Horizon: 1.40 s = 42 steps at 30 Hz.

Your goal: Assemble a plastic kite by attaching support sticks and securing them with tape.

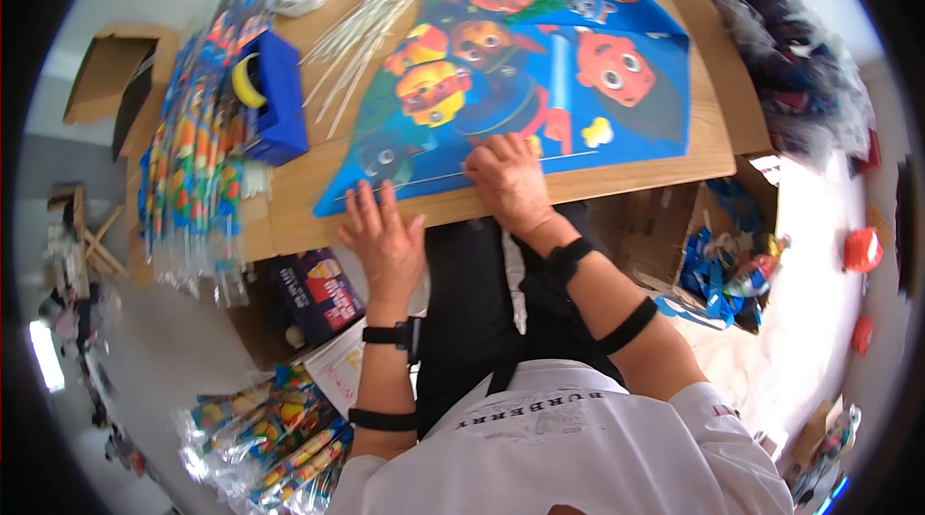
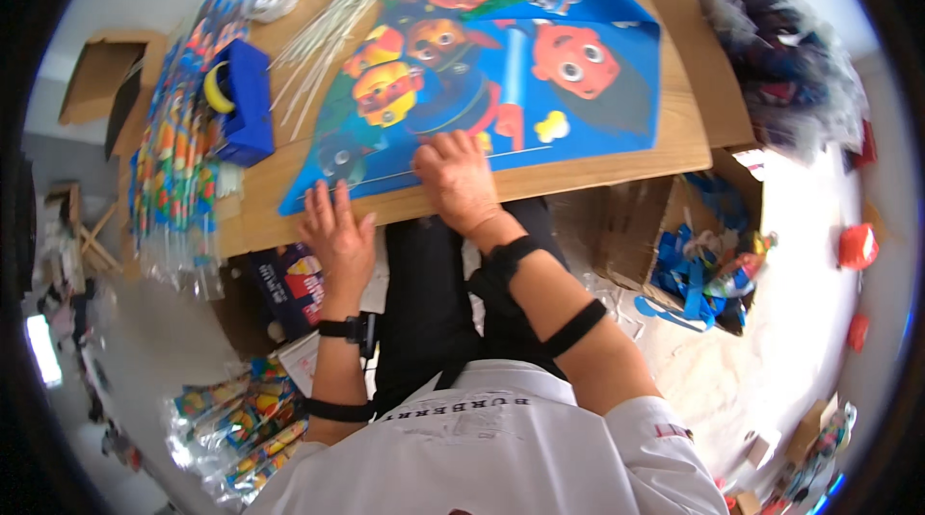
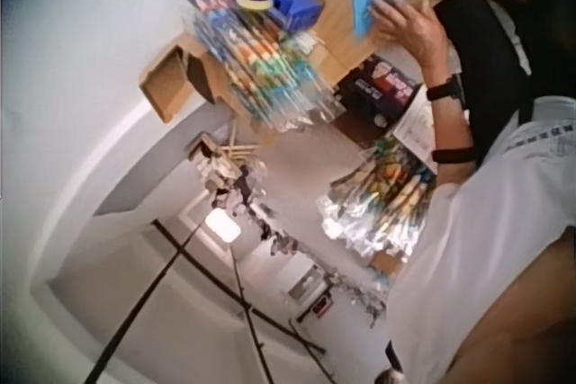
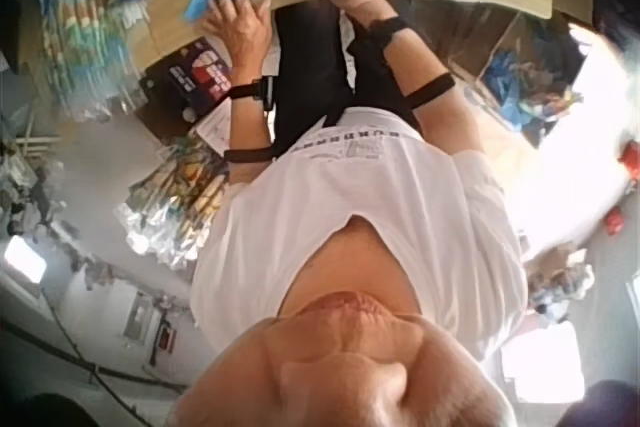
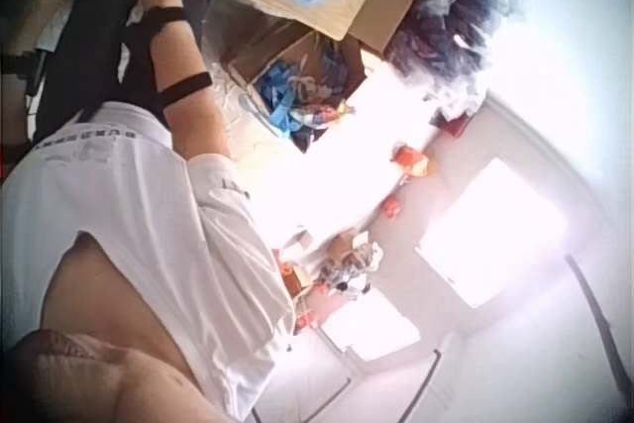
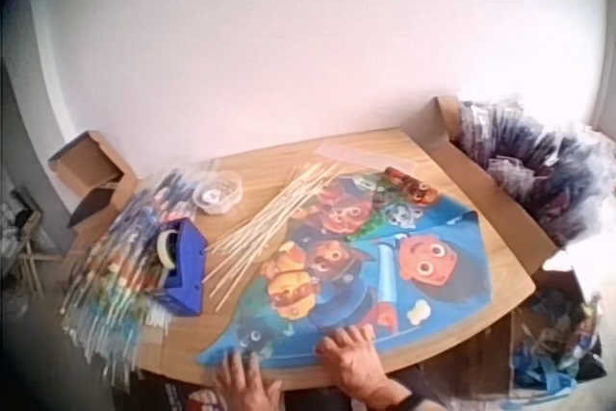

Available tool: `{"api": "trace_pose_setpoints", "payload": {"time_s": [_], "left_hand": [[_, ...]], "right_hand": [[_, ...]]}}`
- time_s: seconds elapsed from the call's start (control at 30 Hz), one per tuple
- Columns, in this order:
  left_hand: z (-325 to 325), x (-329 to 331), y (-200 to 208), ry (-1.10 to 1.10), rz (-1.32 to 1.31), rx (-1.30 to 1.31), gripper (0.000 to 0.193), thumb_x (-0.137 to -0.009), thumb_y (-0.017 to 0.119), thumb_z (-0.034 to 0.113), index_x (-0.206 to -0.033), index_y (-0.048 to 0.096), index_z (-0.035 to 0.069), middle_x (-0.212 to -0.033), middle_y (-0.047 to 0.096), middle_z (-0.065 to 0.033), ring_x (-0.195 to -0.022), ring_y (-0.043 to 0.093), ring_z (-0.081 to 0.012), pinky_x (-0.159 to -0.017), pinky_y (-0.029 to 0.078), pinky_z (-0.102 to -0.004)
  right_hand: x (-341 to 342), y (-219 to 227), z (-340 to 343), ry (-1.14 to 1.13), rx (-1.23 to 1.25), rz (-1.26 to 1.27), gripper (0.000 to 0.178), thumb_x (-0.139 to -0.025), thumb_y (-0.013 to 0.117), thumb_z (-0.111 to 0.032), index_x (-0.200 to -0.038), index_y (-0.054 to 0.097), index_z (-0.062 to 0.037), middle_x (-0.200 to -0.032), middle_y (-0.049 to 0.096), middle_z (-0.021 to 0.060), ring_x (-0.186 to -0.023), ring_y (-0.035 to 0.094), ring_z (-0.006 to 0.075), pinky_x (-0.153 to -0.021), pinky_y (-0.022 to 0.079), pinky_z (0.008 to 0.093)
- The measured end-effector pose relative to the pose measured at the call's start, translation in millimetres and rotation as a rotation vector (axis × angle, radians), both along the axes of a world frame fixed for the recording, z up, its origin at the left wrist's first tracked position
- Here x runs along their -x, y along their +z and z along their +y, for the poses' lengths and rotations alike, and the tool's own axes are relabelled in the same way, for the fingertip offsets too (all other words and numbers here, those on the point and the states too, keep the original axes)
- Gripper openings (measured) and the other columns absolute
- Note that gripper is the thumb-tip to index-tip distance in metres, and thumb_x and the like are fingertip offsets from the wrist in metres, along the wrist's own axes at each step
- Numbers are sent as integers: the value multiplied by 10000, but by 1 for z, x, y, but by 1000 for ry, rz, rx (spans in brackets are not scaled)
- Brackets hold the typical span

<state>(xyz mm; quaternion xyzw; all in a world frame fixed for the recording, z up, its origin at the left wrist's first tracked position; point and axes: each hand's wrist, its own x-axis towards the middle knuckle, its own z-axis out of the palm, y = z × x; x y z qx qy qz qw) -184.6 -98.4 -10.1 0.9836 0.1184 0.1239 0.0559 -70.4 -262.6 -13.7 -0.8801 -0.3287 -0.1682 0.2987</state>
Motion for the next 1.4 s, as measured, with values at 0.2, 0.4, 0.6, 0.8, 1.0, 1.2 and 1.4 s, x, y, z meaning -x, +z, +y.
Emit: {"api": "trace_pose_setpoints", "payload": {"time_s": [0.2,0.4,0.6,0.8,1.0,1.2,1.4], "left_hand": [[0,-1,-2,17,-1,64,620,-820,628,265,-1342,375,46,-1405,278,-222,-1309,234,-424,-955,217,-669],[1,0,0,19,-4,86,635,-820,627,279,-1343,362,35,-1406,264,-235,-1308,227,-436,-948,206,-683],[2,-1,2,-2,-39,114,650,-801,639,288,-1333,369,30,-1400,277,-235,-1299,237,-443,-939,216,-682],[5,1,5,11,-33,95,663,-798,638,323,-1337,368,46,-1396,287,-232,-1288,256,-444,-939,218,-673],[30,2,15,-35,-269,185,591,-792,651,208,-1297,409,16,-1344,372,-212,-1206,379,-393,-964,298,-523],[116,-17,45,253,-518,265,195,-758,634,30,-943,576,48,-915,568,-118,-912,519,-298,-825,415,-394],[198,-34,56,293,-500,760,88,-788,603,27,-867,637,11,-731,595,-36,-661,546,-137,-595,444,-278]], "right_hand": [[1,10,0,9,-31,33,100,-706,639,-107,-767,561,-122,-796,516,49,-798,489,273,-718,388,398],[0,10,2,28,-34,34,96,-726,636,-109,-780,559,-127,-786,504,48,-794,487,269,-720,375,396],[-1,12,3,58,-38,7,97,-738,632,-110,-786,548,-116,-785,501,56,-790,489,278,-716,367,406],[2,12,4,38,-16,30,102,-737,631,-110,-792,544,-111,-792,504,63,-802,489,285,-719,358,408],[1,12,5,48,-16,40,117,-724,636,-102,-798,546,-106,-798,510,62,-812,491,288,-725,361,408],[1,16,1,42,-35,71,136,-709,636,-79,-814,551,-91,-809,515,72,-825,491,295,-743,368,410],[10,22,4,36,-104,81,195,-669,657,-82,-828,545,-73,-887,541,91,-886,489,313,-801,367,412]]}}
